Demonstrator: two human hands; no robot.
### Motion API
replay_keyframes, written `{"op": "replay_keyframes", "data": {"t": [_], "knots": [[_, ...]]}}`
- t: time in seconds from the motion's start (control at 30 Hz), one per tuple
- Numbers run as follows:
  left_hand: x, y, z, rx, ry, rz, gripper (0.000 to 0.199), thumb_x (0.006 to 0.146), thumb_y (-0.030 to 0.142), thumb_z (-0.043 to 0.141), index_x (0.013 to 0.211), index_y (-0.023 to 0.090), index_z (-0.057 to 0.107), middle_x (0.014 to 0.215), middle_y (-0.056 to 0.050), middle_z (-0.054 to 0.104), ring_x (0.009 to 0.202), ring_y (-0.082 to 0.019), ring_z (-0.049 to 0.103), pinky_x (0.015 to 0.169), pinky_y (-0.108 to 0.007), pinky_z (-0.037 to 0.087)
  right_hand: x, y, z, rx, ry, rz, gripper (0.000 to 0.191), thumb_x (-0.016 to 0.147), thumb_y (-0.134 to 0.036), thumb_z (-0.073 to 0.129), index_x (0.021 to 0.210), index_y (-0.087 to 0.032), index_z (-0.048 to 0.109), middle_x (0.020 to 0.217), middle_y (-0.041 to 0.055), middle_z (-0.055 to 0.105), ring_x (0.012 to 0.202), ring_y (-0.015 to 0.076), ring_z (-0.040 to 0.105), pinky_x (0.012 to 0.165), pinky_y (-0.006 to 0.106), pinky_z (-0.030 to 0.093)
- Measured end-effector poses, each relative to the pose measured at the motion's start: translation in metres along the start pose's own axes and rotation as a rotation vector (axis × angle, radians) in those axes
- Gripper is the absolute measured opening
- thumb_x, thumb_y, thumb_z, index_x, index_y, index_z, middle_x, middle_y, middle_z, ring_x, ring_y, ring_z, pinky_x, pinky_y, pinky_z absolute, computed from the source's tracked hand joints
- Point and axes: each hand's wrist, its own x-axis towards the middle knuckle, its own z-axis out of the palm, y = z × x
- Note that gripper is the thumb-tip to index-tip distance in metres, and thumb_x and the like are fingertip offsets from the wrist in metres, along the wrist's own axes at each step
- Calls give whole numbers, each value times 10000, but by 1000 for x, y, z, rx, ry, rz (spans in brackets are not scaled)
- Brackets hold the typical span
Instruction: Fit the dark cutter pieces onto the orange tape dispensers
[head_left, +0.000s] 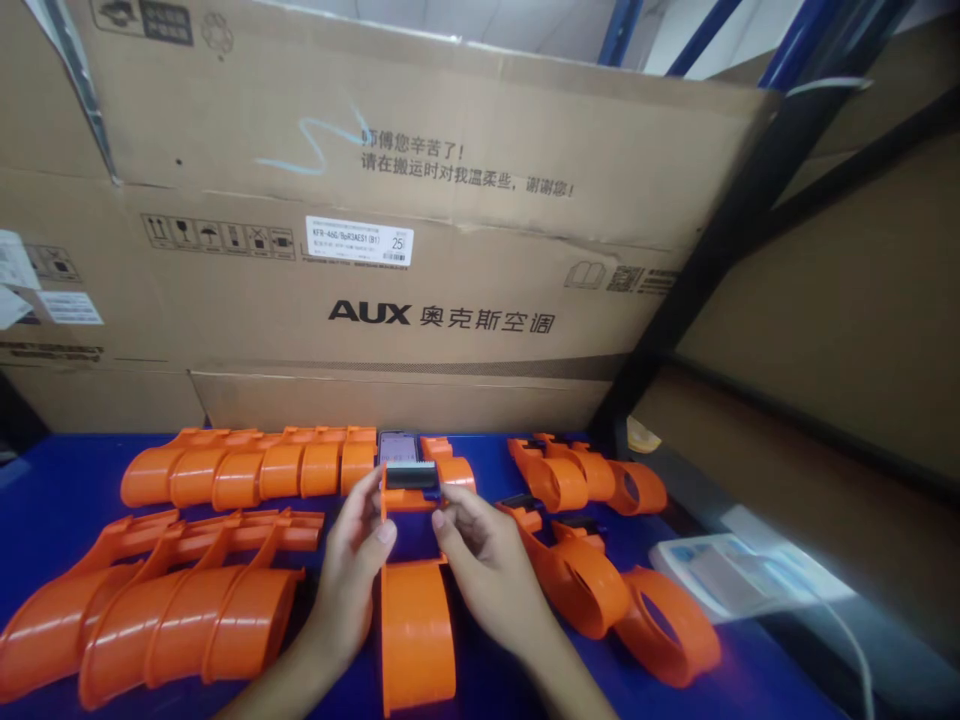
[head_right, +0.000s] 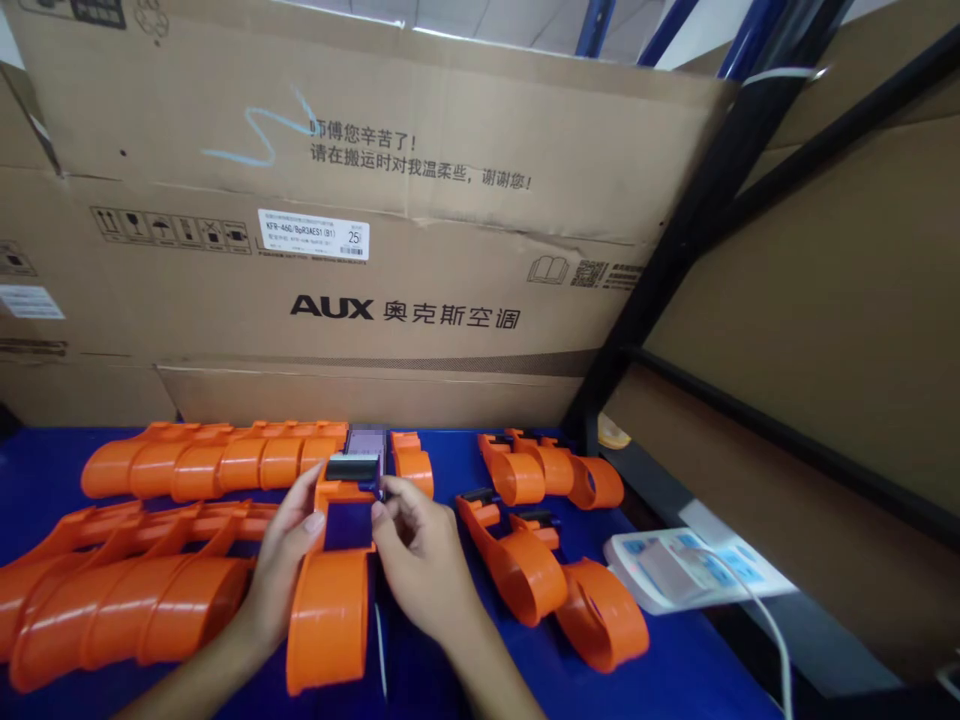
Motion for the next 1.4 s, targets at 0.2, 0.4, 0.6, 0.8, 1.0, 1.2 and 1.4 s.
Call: {"op": "replay_keyframes", "data": {"t": [0.2,0.4,0.6,0.8,1.0,1.2,1.4], "knots": [[6,0,1,96,62,-18,481,846,462,746,1267,233,716,1271,-87,736,1206,-323,657,1009,-397,521,-2,5,6,80,-31,43,174,947,-358,580,919,-191,621,616,-63,485,527,105,422,509,212,364],[0,0,4,84,15,-22,538,855,445,747,1340,223,672,1203,-106,759,1177,-324,677,1034,-429,514,-2,1,8,87,-44,34,85,886,-271,605,850,-197,626,643,-51,522,580,118,471,581,222,435],[2,1,5,63,32,14,513,854,422,758,1324,233,677,1146,-86,772,1166,-306,686,1008,-395,532,-1,2,7,34,-59,6,149,900,-282,578,811,-192,656,623,-40,523,601,136,498,596,232,456],[3,0,4,89,33,12,567,853,433,764,1370,222,662,1102,-77,775,1106,-292,705,910,-355,578,-1,1,5,-24,-43,-14,154,892,-272,564,791,-185,640,629,-37,520,600,131,481,598,223,433],[7,-7,-1,132,33,-9,572,850,430,774,1373,217,679,1124,-64,779,1106,-285,706,876,-328,593,-5,-5,6,-90,-25,-7,182,908,-215,469,751,-192,559,649,-41,494,588,116,436,553,210,350],[7,-6,0,135,30,1,617,850,438,775,1415,222,649,1267,-78,758,1200,-306,679,940,-362,589,-8,-7,6,-120,-5,-19,202,908,-196,449,707,-205,470,650,-46,439,598,111,389,547,215,316],[7,4,3,91,27,15,509,867,418,744,1338,230,705,1334,-78,733,1286,-301,639,1080,-388,510,-5,1,9,-52,1,-25,175,929,-230,480,782,-188,564,660,-45,443,595,114,412,551,216,349]]}}
